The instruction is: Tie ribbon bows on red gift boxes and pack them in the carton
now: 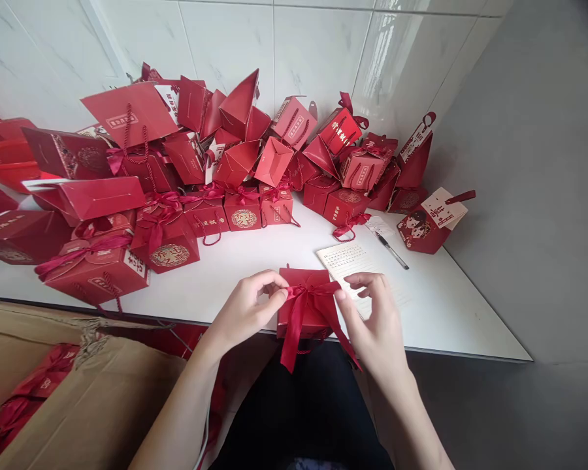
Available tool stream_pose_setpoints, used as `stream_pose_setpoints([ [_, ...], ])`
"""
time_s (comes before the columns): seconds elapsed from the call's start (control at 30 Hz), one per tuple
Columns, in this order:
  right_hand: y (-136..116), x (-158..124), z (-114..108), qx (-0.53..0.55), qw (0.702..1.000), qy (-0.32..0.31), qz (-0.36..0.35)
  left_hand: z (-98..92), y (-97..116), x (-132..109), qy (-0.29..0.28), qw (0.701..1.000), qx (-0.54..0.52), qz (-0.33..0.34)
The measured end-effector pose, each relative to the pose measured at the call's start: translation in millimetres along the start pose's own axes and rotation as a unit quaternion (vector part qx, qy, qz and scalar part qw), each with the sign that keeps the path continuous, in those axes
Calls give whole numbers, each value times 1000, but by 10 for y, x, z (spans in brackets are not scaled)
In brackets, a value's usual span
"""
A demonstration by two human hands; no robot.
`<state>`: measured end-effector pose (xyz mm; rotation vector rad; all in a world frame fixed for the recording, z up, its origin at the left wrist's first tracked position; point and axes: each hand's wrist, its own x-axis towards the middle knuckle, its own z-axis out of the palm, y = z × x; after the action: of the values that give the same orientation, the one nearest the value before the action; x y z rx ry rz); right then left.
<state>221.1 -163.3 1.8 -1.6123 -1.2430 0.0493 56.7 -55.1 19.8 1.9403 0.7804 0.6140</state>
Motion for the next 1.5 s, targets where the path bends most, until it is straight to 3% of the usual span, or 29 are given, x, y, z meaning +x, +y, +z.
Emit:
stream_pose_setpoints([
  [0.1, -187, -102, -37, -32, 983, -65, -168, -65, 27, 60, -9, 999, 25, 35],
  [0.17, -240, -157, -5, -43, 966, -123, -224, -77, 30, 103, -8, 999, -2, 51],
  [0.37, -151, -198, 105, -56, 958, -169, -224, -79, 6, 189, -112, 986, -110, -55],
  [0.6, -101, -201, 109, -38, 960, -172, -217, -90, -7, 215, -121, 982, -123, -75],
  [0.97, -72, -211, 116, -31, 961, -174, -214, -32, 4, 14, 9, 997, -42, -61],
  [1.13, -76, -219, 122, -32, 961, -168, -215, -9, 51, -79, 100, 987, 80, -95],
  [1.23, -64, -223, 134, -33, 961, -166, -216, 68, 76, -112, 95, 982, 117, -111],
  [1.5, -66, -235, 121, -25, 960, -174, -216, 236, -21, -82, 113, 985, -29, -130],
])
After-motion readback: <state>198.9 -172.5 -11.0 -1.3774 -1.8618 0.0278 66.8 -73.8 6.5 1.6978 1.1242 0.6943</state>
